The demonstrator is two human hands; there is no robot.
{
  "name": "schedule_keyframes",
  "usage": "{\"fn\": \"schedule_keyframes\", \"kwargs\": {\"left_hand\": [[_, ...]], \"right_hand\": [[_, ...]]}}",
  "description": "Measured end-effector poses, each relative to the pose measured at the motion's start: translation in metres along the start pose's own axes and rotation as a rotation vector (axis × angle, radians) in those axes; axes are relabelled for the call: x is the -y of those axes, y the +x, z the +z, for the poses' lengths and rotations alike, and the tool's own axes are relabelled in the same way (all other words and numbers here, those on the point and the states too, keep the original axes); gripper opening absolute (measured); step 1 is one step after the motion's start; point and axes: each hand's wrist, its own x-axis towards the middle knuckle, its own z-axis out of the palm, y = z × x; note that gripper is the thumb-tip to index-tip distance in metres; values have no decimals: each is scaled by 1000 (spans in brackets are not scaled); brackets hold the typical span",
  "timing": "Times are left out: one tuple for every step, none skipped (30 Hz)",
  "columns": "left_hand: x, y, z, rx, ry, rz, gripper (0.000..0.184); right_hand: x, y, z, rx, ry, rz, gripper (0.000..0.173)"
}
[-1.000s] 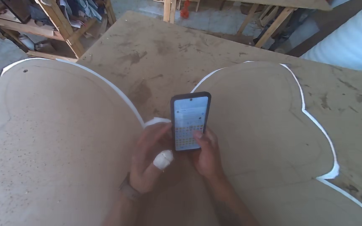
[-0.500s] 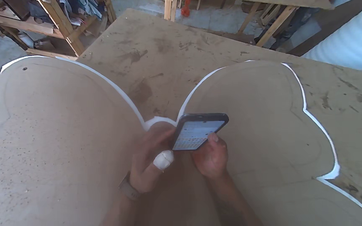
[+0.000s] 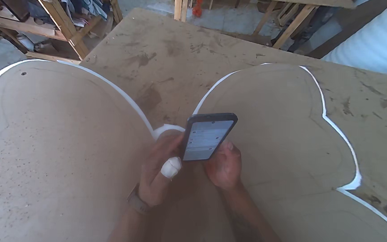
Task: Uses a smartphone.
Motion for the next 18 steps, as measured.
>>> {"fn": "schedule_keyframes", "kwargs": {"left_hand": [[0,0,0,-3,-2,-6,61],[0,1,0,-6,-7,-12,64],[0,1,0,-8,-15,-14,66],[0,2,-1,-7,-17,-21,68],[1,2,-2,-5,-9,-28,69],[1,2,-3,-8,3,-32,70],[2,1,-3,-14,10,-34,69],[2,1,-3,-20,12,-32,67],[3,1,-3,-26,15,-29,67],[2,2,-3,-32,19,-25,68],[2,2,-3,-36,28,-23,69],[2,2,-3,-40,33,-23,70],[2,2,-4,-42,38,-22,70],[2,3,-4,-46,52,-19,70],[2,3,-4,-51,72,-17,69],[2,3,-4,-58,96,-21,68],[1,3,-4,-68,124,-27,67],[0,4,-3,-76,147,-29,66]], "right_hand": [[1,0,0,3,-4,15,54],[1,0,-1,14,-3,36,58],[1,0,-1,35,5,51,62],[1,1,-2,56,24,59,66],[1,1,-2,71,40,72,67],[2,2,-2,76,49,84,67],[2,2,-1,75,51,92,67],[3,2,0,76,49,97,67],[3,2,-1,83,47,100,67],[2,2,-1,87,45,104,67],[2,2,-1,93,39,109,68],[2,2,-1,100,32,110,68],[1,2,-1,107,19,112,69],[1,2,-1,107,1,115,69],[1,2,-1,102,-20,122,69],[0,1,-1,97,-36,132,70],[0,1,-1,96,-50,142,70],[0,1,-1,97,-63,149,70]]}}
